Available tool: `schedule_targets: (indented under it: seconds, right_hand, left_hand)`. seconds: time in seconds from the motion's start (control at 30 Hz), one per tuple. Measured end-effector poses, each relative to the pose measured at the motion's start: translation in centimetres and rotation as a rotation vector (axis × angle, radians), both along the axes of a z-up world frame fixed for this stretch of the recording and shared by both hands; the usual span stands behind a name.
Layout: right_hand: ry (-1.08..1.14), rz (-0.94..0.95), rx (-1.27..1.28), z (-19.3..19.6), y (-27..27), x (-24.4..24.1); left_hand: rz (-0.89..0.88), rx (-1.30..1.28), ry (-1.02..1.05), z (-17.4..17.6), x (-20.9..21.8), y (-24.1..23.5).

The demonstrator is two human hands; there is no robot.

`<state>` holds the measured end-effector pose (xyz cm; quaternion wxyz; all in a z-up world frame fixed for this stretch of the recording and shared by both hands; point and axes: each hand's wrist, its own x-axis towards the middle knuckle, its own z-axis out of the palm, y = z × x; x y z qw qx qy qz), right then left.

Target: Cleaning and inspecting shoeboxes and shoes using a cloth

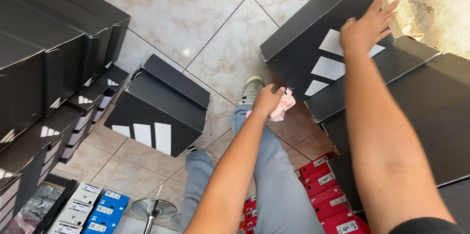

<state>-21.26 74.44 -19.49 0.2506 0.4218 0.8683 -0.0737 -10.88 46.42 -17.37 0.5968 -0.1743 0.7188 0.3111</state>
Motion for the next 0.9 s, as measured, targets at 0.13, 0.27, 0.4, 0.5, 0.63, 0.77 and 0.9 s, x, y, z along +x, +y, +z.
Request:
schedule_targets:
  seconds: [0.13,0.27,0.4,0.5,0.63,0.77,0.9]
  right_hand:
    - [0.583,0.062,-0.116,1.9,-13.1,4.8]
    - [0.907,0.064,-0.721,8.1,-28.0,10.0]
    - [0.608,0.084,-1.208,12.2,-40.0,18.9]
    - [0.627,0.214,-1.143,12.9,-46.7,22.7]
    - [0.639,0.219,-0.969,11.1,-52.3,26.1]
    - [0.734,0.521,-0.71,8.5,-56.8,25.4]
    - [0.697,0.965,-0.365,2.0,-60.3,25.1]
  left_hand:
    - [0.686,0.272,0.187,0.8,5.1,-7.2]
    - [1.01,0.071,0.357,8.5,5.4,-15.7]
    - [1.104,0.108,0.436,13.3,7.7,-23.6]
    - [1.257,0.415,0.254,14.4,9.9,-29.7]
    - [0.836,0.425,0.501,10.3,14.7,-39.7]
    - [0.226,-0.164,1.336,5.0,14.7,-48.4]
    - [0.136,-0.361,1.318,-3.0,15.6,-52.0]
